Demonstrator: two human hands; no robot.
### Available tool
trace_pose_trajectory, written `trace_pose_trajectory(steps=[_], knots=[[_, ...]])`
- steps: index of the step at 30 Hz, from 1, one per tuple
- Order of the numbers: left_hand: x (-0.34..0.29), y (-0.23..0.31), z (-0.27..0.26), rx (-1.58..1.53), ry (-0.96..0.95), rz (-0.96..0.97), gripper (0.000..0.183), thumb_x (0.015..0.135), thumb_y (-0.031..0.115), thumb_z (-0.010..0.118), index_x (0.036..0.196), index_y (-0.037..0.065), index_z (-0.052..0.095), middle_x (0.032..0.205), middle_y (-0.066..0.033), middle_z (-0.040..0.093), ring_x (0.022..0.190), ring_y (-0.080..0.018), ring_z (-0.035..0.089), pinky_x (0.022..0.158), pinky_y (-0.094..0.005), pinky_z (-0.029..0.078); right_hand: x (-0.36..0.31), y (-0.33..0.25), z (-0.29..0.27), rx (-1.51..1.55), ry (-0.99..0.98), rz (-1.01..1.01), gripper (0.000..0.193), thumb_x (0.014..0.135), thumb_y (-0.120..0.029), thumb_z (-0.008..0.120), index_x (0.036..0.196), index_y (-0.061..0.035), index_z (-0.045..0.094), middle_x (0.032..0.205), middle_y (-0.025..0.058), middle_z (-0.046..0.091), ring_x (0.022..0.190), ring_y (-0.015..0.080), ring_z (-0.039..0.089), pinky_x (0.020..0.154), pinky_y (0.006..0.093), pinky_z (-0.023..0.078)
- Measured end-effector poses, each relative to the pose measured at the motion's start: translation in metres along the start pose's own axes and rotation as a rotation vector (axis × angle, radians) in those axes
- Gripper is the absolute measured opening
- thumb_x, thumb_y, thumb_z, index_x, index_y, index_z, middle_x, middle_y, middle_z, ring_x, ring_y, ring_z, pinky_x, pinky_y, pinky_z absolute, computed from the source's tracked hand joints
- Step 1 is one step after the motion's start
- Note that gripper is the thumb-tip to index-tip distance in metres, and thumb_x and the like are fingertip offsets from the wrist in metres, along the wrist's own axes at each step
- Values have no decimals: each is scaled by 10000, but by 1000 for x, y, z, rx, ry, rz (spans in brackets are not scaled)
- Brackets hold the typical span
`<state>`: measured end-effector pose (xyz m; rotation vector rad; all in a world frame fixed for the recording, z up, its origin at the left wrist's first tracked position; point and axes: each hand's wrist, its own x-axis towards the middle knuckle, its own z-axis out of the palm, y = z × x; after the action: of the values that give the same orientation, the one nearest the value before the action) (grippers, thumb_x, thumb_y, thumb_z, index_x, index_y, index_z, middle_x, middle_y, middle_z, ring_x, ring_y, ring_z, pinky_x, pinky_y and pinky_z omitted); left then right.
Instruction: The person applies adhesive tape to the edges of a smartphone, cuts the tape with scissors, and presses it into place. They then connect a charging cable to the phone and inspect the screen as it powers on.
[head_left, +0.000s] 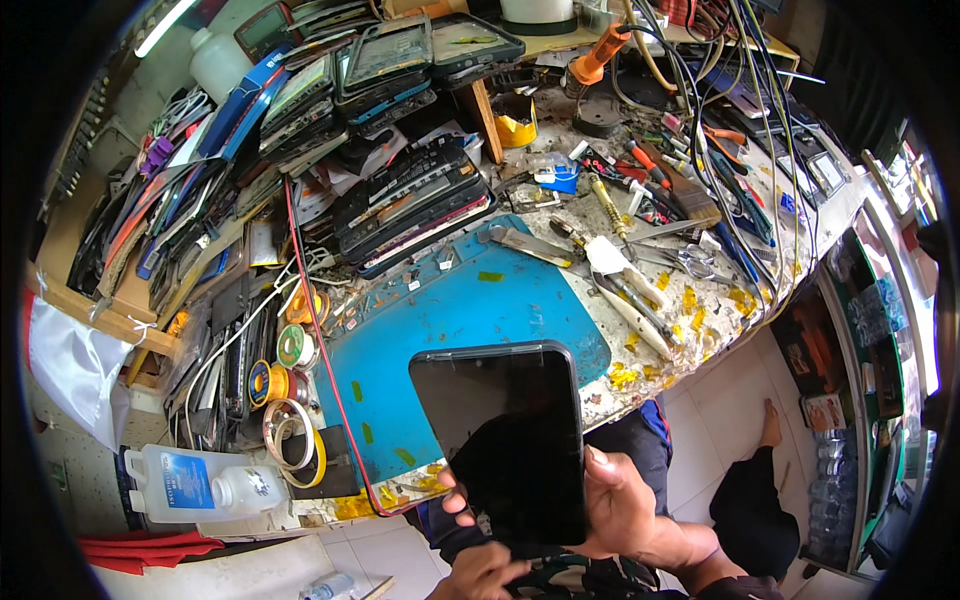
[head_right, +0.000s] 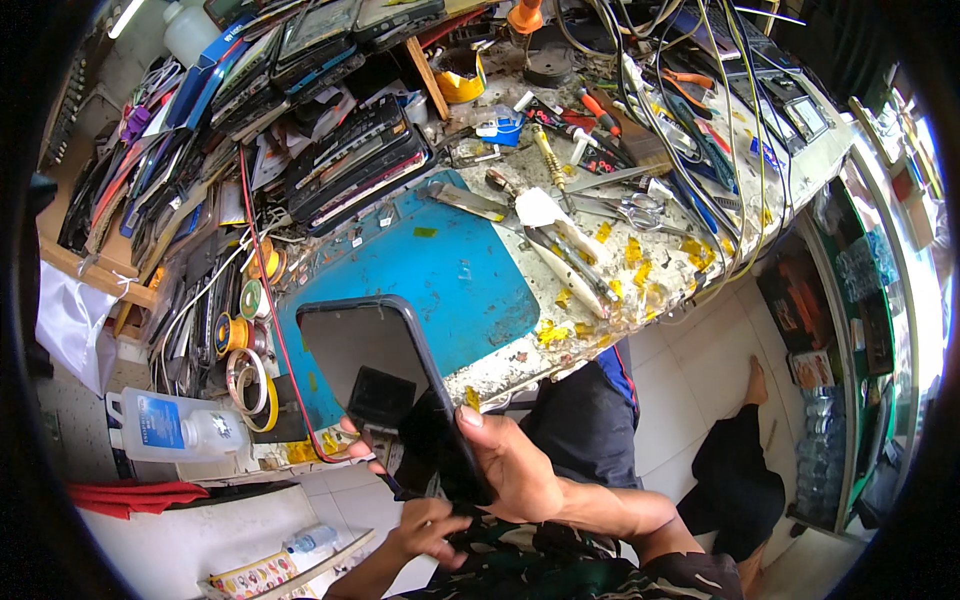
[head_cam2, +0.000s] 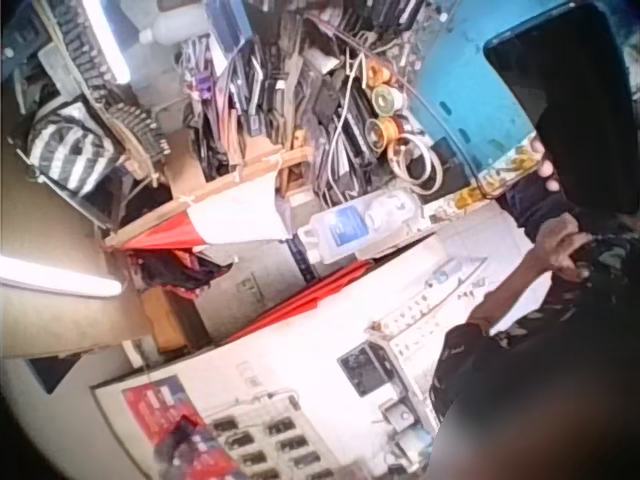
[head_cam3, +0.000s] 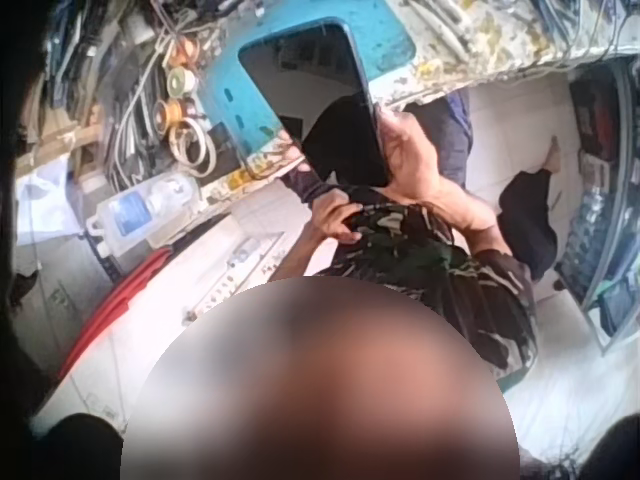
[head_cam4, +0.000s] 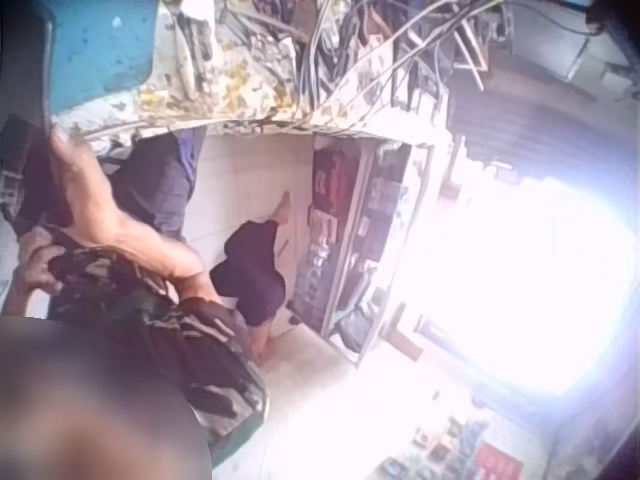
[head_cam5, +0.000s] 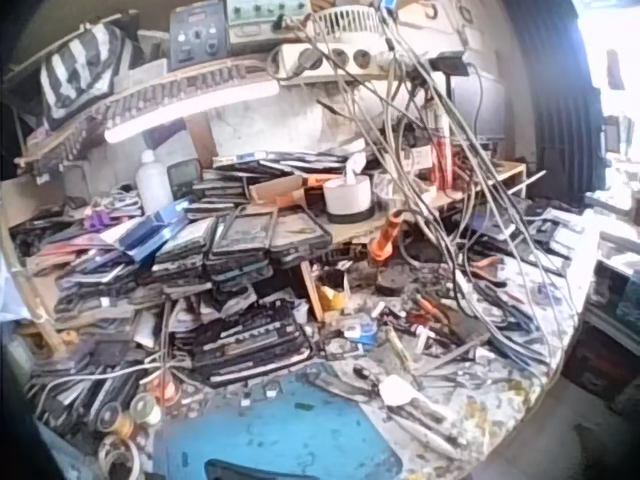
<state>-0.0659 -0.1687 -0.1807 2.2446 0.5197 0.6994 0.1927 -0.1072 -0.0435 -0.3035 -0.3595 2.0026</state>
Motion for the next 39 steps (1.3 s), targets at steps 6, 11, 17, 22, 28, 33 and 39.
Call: trace_pose_trajectory(steps=[6,11,17,22,28,33,39], knots=[[-80,-105,22,301,-99,-391,731,836,515,636,1366,27,514,1385,-283,458,1316,-443,413,1110,-568,284,3,14,-10,-29,342,-5,933,893,-648,372,1475,74,267,1413,300,428,1224,412,525,1065,500,408],[-101,-129,18,519,-113,-543,551,935,488,527,1283,66,591,1363,-234,517,1289,-380,459,1101,-483,320,7,10,-8,169,177,-92,858,888,-690,369,1459,-50,359,1233,266,526,1040,391,562,877,562,457],[-61,-118,48,524,-202,-684,596,951,555,478,1208,42,638,1291,-197,574,1235,-340,511,1092,-486,339,27,-5,-9,178,18,-182,678,972,-603,335,1412,-94,421,1270,243,495,1076,365,533,860,544,472],[-4,-137,117,479,-323,-680,588,969,518,465,1224,4,593,1187,-216,606,1072,-388,600,936,-474,472,55,-28,-15,118,-5,-232,600,1009,-521,349,1417,-84,399,1270,207,508,1077,325,529,867,516,486],[41,-178,204,114,-372,-665,498,982,405,486,1240,-16,551,1412,-212,483,1090,-375,613,906,-429,524,80,-39,-24,100,31,-235,536,1022,-453,383,1422,-98,408,1313,211,487,1109,325,532,914,502,479],[26,-194,210,84,-270,-615,544,981,378,490,1364,-5,444,1046,-251,639,929,-399,636,838,-446,517,76,-38,-33,61,19,-240,524,1022,-438,398,1417,-94,416,1317,207,488,1104,313,536,923,487,477],[28,-193,204,100,-263,-580,582,982,369,490,1427,12,375,953,-248,642,904,-405,629,832,-454,513,76,-39,-35,76,1,-232,533,1021,-437,399,1428,-92,400,1335,195,472,1130,312,523,948,495,461]])
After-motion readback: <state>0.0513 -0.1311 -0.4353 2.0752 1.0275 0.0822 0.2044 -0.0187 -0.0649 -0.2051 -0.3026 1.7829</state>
